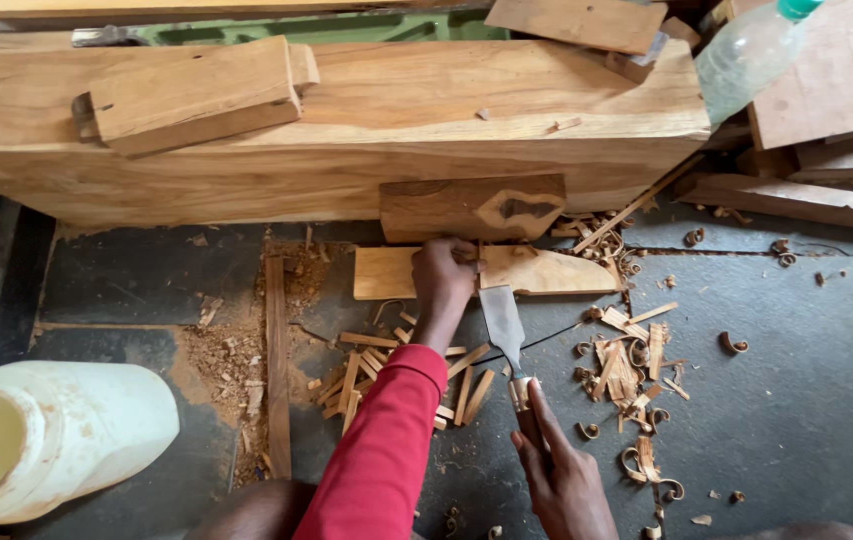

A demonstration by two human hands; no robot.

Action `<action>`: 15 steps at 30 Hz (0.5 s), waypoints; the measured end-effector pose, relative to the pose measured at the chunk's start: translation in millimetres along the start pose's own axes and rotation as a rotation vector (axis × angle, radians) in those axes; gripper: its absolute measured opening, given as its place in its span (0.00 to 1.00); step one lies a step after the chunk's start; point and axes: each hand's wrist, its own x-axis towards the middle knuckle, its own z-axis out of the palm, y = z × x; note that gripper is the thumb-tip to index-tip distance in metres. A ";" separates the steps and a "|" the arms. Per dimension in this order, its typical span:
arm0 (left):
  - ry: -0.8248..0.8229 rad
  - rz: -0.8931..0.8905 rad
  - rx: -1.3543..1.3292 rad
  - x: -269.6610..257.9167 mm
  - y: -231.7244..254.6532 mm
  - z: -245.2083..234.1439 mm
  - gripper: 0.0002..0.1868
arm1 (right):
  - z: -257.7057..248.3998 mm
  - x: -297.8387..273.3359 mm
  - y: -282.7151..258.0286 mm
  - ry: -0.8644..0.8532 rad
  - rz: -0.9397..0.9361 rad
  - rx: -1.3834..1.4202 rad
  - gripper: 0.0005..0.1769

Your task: The person carves a small piece of wood using a chisel and a mallet. They repeatedly strike the chisel to shape the wood, creating wood shavings that accumulate on the floor.

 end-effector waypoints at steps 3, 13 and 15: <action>0.077 0.024 0.247 -12.9 22.3 -13.1 0.18 | 8.9 0.4 -5.0 -0.061 0.184 -0.063 0.44; 0.099 0.035 0.508 -33.7 43.0 -35.6 0.30 | 13.2 0.2 -25.2 -0.043 0.148 -0.139 0.44; 0.034 0.029 0.603 -33.1 40.5 -48.2 0.48 | 15.2 0.6 -28.0 -0.084 0.253 -0.174 0.44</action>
